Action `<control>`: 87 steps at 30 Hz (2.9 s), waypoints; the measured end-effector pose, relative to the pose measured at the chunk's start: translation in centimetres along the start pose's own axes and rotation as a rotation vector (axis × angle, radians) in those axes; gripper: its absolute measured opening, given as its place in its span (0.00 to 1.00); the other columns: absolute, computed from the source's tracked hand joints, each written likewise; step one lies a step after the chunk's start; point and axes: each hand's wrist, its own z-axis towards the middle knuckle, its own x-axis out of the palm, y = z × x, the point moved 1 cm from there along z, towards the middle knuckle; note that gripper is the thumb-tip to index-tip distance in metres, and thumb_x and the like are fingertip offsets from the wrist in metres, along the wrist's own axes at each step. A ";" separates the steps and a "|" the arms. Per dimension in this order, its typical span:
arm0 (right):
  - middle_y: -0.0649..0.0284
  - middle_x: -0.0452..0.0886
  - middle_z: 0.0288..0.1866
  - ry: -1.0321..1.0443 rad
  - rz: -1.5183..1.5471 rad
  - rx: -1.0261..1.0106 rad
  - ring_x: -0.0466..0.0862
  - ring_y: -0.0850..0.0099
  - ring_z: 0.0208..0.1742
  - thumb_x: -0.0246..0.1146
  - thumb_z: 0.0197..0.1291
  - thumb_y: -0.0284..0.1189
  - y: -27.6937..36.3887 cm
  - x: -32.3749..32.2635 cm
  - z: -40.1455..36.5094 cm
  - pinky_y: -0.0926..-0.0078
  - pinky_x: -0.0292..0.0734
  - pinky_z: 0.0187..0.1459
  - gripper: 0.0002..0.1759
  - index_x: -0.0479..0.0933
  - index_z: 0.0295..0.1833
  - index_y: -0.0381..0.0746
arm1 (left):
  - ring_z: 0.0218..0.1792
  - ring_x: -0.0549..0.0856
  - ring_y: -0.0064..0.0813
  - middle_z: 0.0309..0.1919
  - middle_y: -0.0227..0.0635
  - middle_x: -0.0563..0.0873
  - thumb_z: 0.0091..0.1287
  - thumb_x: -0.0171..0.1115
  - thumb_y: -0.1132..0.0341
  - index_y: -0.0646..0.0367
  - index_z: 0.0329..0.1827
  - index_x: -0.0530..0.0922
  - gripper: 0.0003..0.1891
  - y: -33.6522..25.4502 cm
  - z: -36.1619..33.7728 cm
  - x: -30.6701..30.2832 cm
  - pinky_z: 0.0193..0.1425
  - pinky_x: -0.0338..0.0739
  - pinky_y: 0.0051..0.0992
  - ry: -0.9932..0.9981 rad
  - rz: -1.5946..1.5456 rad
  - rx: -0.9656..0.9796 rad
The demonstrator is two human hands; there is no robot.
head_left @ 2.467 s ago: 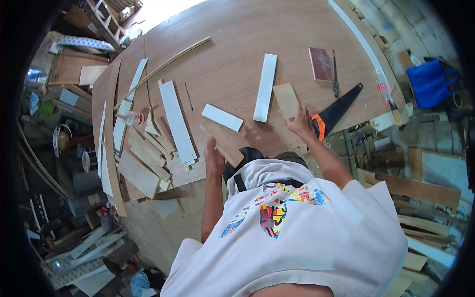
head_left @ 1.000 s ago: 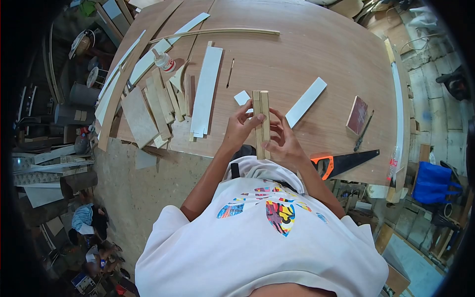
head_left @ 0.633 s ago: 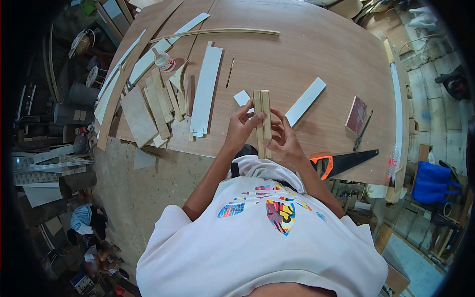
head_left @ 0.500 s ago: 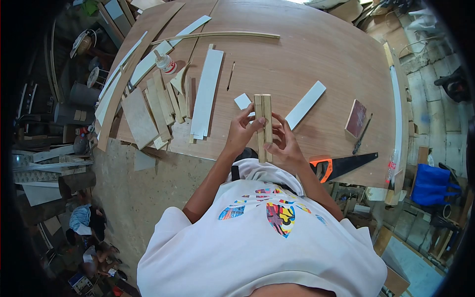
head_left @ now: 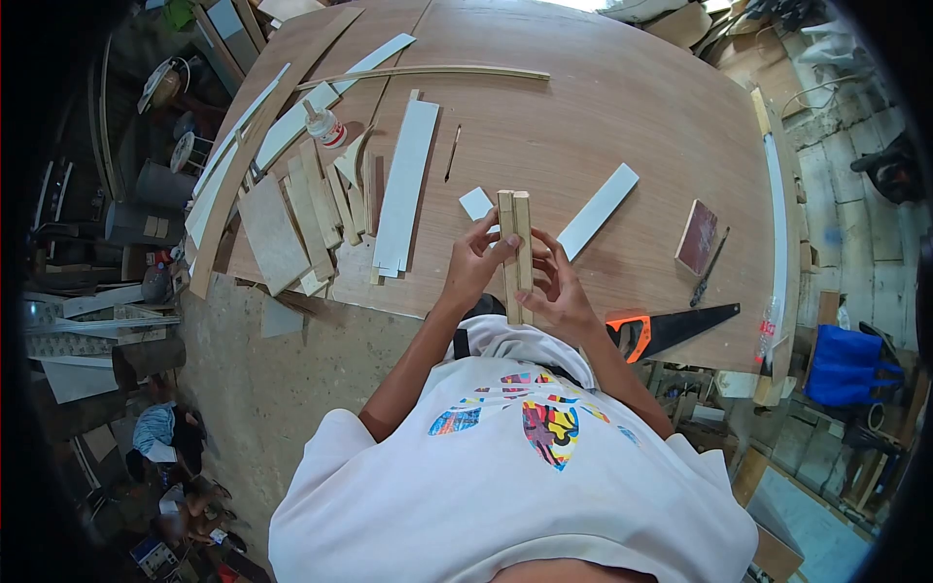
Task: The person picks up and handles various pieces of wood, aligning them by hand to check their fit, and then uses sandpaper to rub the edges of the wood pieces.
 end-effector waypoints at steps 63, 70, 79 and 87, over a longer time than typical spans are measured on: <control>0.61 0.65 0.73 0.077 -0.093 -0.267 0.73 0.68 0.67 0.83 0.37 0.31 1.7 0.3 -0.9 0.64 0.67 0.68 0.58 0.58 0.75 0.43 | 0.70 0.70 0.36 0.72 0.49 0.66 0.45 0.81 0.63 0.71 0.80 0.45 0.63 -5.3 -3.3 1.3 0.70 0.70 0.40 0.137 0.040 0.155; 0.60 0.68 0.70 0.064 -0.199 -0.388 0.72 0.67 0.70 0.84 0.35 0.29 3.0 0.6 -1.5 0.63 0.67 0.69 0.58 0.60 0.74 0.43 | 0.77 0.63 0.41 0.76 0.53 0.61 0.41 0.83 0.62 0.74 0.79 0.45 0.66 -6.1 -3.9 1.6 0.77 0.62 0.42 0.165 0.038 0.201; 0.54 0.68 0.69 -0.005 -0.510 -0.363 0.71 0.59 0.70 0.81 0.41 0.36 6.2 1.8 -1.8 0.59 0.70 0.67 0.54 0.61 0.75 0.42 | 0.64 0.78 0.38 0.66 0.50 0.74 0.43 0.84 0.50 0.74 0.73 0.60 0.59 -4.0 -3.0 -0.6 0.68 0.74 0.39 0.158 0.014 0.156; 0.48 0.67 0.68 -0.031 -0.655 -0.199 0.70 0.54 0.69 0.77 0.47 0.38 8.4 3.4 -1.6 0.56 0.68 0.69 0.53 0.57 0.77 0.42 | 0.55 0.84 0.37 0.55 0.47 0.80 0.48 0.81 0.46 0.72 0.66 0.67 0.50 -2.8 -2.7 0.6 0.58 0.82 0.35 0.069 -0.419 0.039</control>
